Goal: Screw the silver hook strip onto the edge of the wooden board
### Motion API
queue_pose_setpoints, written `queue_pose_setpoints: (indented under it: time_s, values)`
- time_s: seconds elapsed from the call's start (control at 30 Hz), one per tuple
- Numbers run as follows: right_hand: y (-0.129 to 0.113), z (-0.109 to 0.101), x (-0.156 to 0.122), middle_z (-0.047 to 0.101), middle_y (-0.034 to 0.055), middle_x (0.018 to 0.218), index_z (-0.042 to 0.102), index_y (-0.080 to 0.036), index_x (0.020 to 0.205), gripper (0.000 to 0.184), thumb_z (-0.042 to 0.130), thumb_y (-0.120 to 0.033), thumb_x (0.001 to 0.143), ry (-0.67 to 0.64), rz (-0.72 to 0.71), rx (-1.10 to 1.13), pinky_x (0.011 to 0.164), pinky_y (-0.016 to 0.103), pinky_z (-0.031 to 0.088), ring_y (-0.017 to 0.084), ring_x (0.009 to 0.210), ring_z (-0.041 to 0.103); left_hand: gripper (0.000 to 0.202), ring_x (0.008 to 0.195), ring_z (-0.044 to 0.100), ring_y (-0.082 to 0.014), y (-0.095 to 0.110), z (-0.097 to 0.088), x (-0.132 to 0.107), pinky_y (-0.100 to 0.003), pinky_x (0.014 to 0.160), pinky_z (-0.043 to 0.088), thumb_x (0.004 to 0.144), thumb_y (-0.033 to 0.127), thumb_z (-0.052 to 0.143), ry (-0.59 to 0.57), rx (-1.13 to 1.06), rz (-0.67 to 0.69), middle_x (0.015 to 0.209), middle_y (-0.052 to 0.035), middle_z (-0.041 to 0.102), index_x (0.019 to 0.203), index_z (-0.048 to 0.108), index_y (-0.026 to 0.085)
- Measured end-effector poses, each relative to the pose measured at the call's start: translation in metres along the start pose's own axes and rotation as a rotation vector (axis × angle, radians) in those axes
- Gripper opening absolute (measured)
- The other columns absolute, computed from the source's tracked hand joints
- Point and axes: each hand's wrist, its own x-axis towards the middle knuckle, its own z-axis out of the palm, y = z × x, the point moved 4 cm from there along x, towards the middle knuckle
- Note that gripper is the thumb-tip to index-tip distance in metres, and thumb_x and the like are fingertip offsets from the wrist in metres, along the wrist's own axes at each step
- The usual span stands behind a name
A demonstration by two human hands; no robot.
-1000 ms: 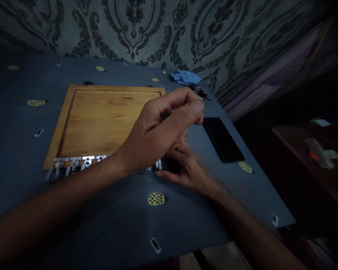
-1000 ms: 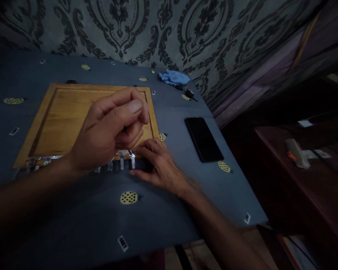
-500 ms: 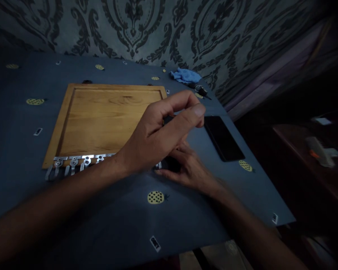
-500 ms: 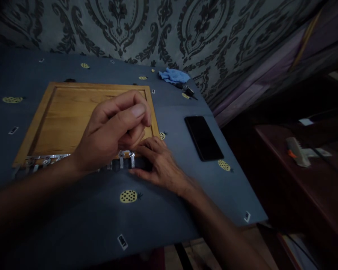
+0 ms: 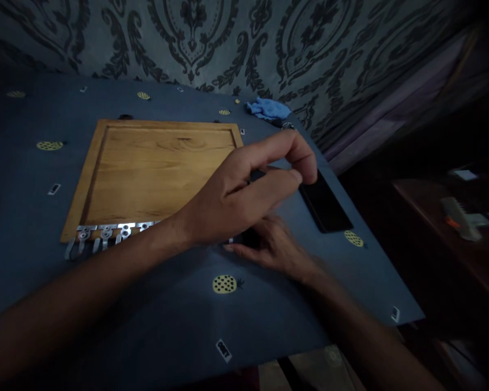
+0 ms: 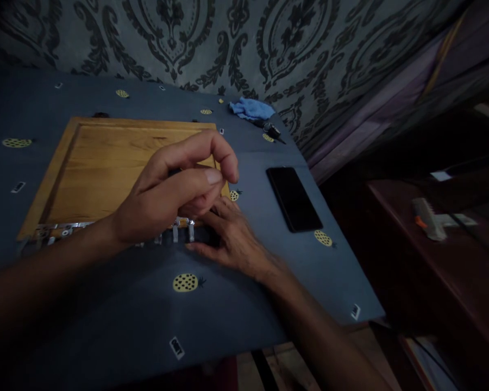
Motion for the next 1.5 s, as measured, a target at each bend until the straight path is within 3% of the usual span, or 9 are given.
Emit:
queue_pose_setpoints:
  time_s: [0.2,0.3,0.4,0.53,0.67,0.83,0.97,1.3,1.5]
  values:
    - [-0.002,-0.002,-0.003,0.069,0.0116,0.109,0.066,-0.018,0.107,0.039,0.054,-0.054,0.095,0.014,0.005,0.016,0.093,0.052,0.053,0.033,0.106,0.064,0.013,0.070,0.060,-0.0097,0.006,0.009,0.003,-0.019,0.067,0.047,0.091,0.012,0.046,-0.177,0.098,-0.007,0.053,0.0069,0.042,0.084,0.055,0.017]
    - [-0.002,-0.002,-0.003,0.070,0.0108,0.110,0.065,-0.018,0.109,0.038,0.063,-0.051,0.091,0.002,0.049,0.021,0.091,0.050,0.054,0.032,0.102,0.066,0.014,0.085,0.062,-0.0098,0.007,0.009,0.007,-0.016,0.066,0.046,0.091,0.012,0.046,-0.223,0.064,-0.011,0.071,0.0025,0.055,0.082,0.056,0.015]
    - [-0.002,0.000,-0.002,0.071,0.0092,0.110,0.067,-0.020,0.107,0.034,0.065,-0.049,0.090,-0.003,0.062,0.052,0.093,0.049,0.054,0.031,0.104,0.066,0.016,0.091,0.059,-0.0082,0.006,0.008,0.010,-0.014,0.066,0.045,0.091,0.009,0.045,-0.285,0.033,-0.023,0.088,0.0006,0.058,0.080,0.055,0.015]
    - [-0.001,0.002,-0.003,0.073,0.0074,0.100,0.068,-0.019,0.102,0.029,0.064,-0.046,0.091,-0.006,0.065,0.079,0.089,0.045,0.056,0.029,0.098,0.068,0.016,0.063,0.051,-0.0028,0.004,0.009,0.010,-0.015,0.054,0.039,0.089,0.006,0.045,-0.336,0.011,-0.036,0.078,0.0037,0.056,0.079,0.055,0.015]
    - [0.001,0.001,-0.003,0.071,0.0099,0.109,0.066,-0.019,0.114,0.038,0.064,-0.049,0.091,-0.018,0.055,0.042,0.088,0.048,0.055,0.031,0.102,0.066,0.015,0.040,0.033,-0.0025,0.002,0.007,0.005,-0.019,0.043,0.028,0.091,0.011,0.046,-0.285,0.011,-0.079,0.051,0.0092,0.041,0.081,0.055,0.017]
    - [-0.002,-0.003,0.002,0.067,0.0111,0.106,0.066,-0.019,0.116,0.043,0.060,-0.054,0.092,-0.029,0.003,0.003,0.089,0.047,0.052,0.028,0.100,0.062,0.018,0.040,0.030,-0.0038,0.019,-0.005,0.005,-0.020,0.041,0.026,0.091,0.013,0.044,-0.074,-0.133,0.045,0.049,0.0086,0.038,0.076,0.054,0.017]
    - [-0.006,-0.005,0.005,0.065,0.0114,0.102,0.065,-0.016,0.114,0.044,0.057,-0.055,0.094,-0.025,-0.031,-0.004,0.085,0.044,0.051,0.026,0.097,0.060,0.020,0.040,0.030,-0.0029,0.027,-0.008,0.007,-0.019,0.043,0.029,0.088,0.009,0.042,0.030,-0.136,0.057,0.048,0.0083,0.039,0.073,0.053,0.016]
    - [-0.003,-0.002,0.002,0.066,0.0100,0.100,0.066,-0.017,0.114,0.044,0.058,-0.056,0.093,-0.012,-0.028,-0.015,0.086,0.044,0.051,0.026,0.094,0.060,0.017,0.042,0.028,-0.0035,0.004,-0.002,0.001,-0.022,0.044,0.023,0.088,0.009,0.045,0.022,-0.136,0.031,0.050,0.0088,0.035,0.076,0.054,0.017]
    - [-0.003,-0.002,0.002,0.067,0.0104,0.101,0.066,-0.019,0.117,0.042,0.062,-0.052,0.092,-0.021,-0.009,0.003,0.088,0.047,0.051,0.029,0.097,0.062,0.016,0.041,0.027,-0.0041,0.000,-0.002,-0.001,-0.022,0.047,0.026,0.087,0.012,0.045,0.018,-0.073,-0.021,0.046,0.0091,0.033,0.077,0.056,0.019]
